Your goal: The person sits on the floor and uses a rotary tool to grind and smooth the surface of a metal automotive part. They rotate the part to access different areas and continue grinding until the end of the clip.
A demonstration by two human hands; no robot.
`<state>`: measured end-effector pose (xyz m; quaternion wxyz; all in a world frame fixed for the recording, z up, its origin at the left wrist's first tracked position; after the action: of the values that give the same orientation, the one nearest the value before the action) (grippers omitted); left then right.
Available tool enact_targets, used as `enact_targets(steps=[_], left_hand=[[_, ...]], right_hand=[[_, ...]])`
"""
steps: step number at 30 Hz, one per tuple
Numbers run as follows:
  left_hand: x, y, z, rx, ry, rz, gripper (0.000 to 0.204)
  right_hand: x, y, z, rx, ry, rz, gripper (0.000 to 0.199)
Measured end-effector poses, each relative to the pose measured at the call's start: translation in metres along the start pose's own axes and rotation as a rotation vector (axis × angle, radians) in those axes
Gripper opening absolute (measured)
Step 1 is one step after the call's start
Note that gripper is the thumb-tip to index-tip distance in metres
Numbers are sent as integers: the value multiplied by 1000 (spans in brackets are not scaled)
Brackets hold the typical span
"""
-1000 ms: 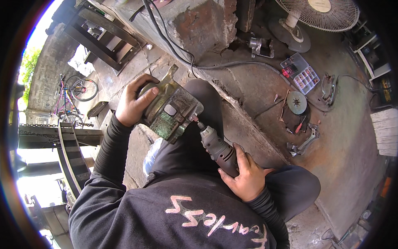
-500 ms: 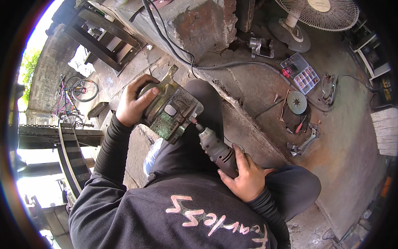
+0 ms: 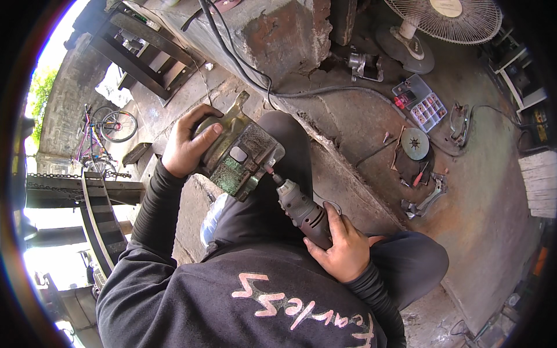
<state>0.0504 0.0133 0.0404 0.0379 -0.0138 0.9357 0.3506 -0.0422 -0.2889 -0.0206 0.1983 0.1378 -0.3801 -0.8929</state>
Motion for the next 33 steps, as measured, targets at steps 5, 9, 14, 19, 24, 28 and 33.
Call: enact_targets(steps=[5, 9, 14, 19, 24, 28, 33], left_hand=[[1, 0, -1, -2, -2, -10, 47], [1, 0, -1, -5, -12, -14, 47], [1, 0, -1, -5, 0, -11, 47], [1, 1, -1, -37, -12, -21, 46], [3, 2, -6, -55, -30, -30, 45], [7, 3, -14, -64, -50, -42, 42], [9, 2, -17, -67, -42, -44, 41]], right_hand=[[0, -2, -3, 3, -44, 18, 80], [0, -2, -4, -11, -52, 9, 79], [0, 1, 1, -6, 6, -20, 79], [-1, -2, 0, 8, -22, 14, 79], [-1, 3, 1, 23, -20, 6, 79], [-1, 6, 4, 41, 0, 14, 79], [1, 5, 3, 33, -21, 35, 79]])
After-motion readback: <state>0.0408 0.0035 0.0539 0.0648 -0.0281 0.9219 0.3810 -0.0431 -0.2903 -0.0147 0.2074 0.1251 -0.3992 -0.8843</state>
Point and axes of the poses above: each hand's wrist, its own x-axis away from the middle knuckle, its own y-axis out of the back of the hand, z = x × y, the point moved 9 cm from there along -x, towards the middle knuckle, and after that the axes turned 1 degree about x, right-handed, at the moved point
